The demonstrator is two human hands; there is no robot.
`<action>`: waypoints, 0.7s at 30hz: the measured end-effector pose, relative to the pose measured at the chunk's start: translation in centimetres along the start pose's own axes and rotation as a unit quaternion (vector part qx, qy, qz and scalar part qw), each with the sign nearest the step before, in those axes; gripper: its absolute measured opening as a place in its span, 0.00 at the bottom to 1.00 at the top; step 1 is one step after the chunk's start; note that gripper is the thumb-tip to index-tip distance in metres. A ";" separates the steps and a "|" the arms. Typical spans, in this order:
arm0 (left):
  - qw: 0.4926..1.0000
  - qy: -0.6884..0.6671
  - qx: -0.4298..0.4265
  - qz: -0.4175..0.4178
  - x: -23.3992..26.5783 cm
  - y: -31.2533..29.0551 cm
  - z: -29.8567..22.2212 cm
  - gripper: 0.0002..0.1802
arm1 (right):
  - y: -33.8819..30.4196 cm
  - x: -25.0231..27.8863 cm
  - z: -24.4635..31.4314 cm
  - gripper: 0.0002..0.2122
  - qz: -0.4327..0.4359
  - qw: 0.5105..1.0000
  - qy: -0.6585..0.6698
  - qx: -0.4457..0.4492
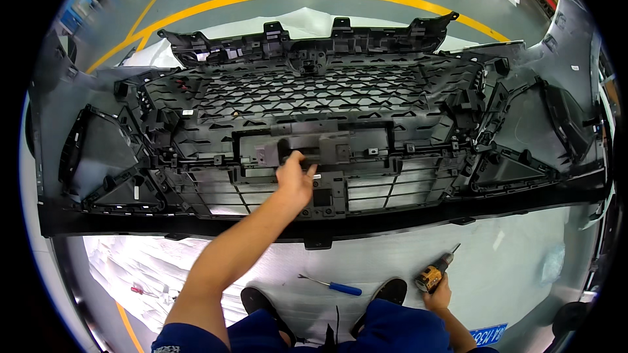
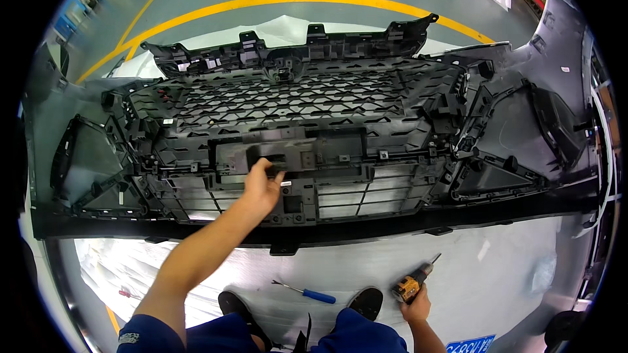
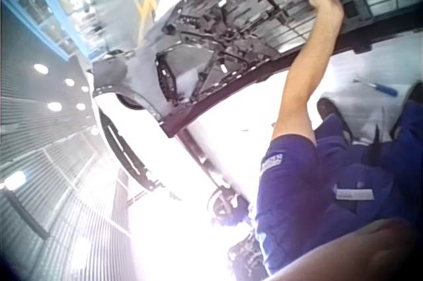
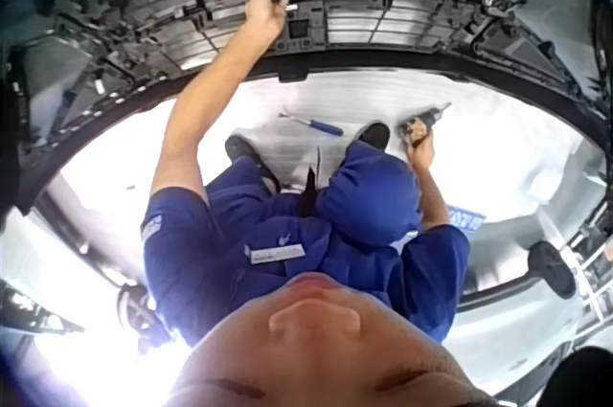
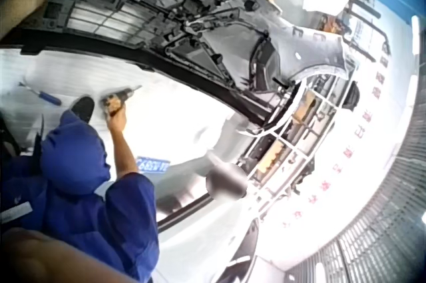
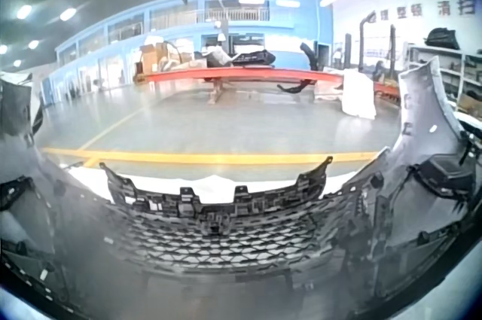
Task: The person uses a cordless drill to fasten screws into a large black car grille laid on a white protective sheet. They repeatedly pick up screws from the sheet and drive them into the grille's mounting points.
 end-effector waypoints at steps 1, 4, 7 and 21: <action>1.000 -0.003 -0.012 -0.024 -0.3 -0.3 1.0 0.11 | 0.1 0.1 -0.2 0.44 0.006 1.000 0.002 -0.012; 0.998 -0.011 -0.016 -0.059 -1.0 -0.6 3.0 0.10 | 0.2 0.0 -0.2 0.43 -0.001 1.000 -0.002 -0.003; 0.999 0.017 0.004 -0.045 -1.0 -0.4 3.8 0.13 | -0.1 -0.2 -0.8 0.43 -0.015 1.000 -0.007 0.010; 0.795 0.550 -0.139 0.215 -3.4 -5.0 0.3 0.14 | -0.2 -0.5 -1.3 0.44 -0.009 1.000 -0.003 0.023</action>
Point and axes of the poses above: each hand's wrist, its own y-axis towards the middle knuckle, its own x-axis out of the back of the hand, z = x × y, the point moved 5 cm from there along y, towards the middle knuckle, and after that the axes turned 3 degrees about -z, right-handed, at the moved point
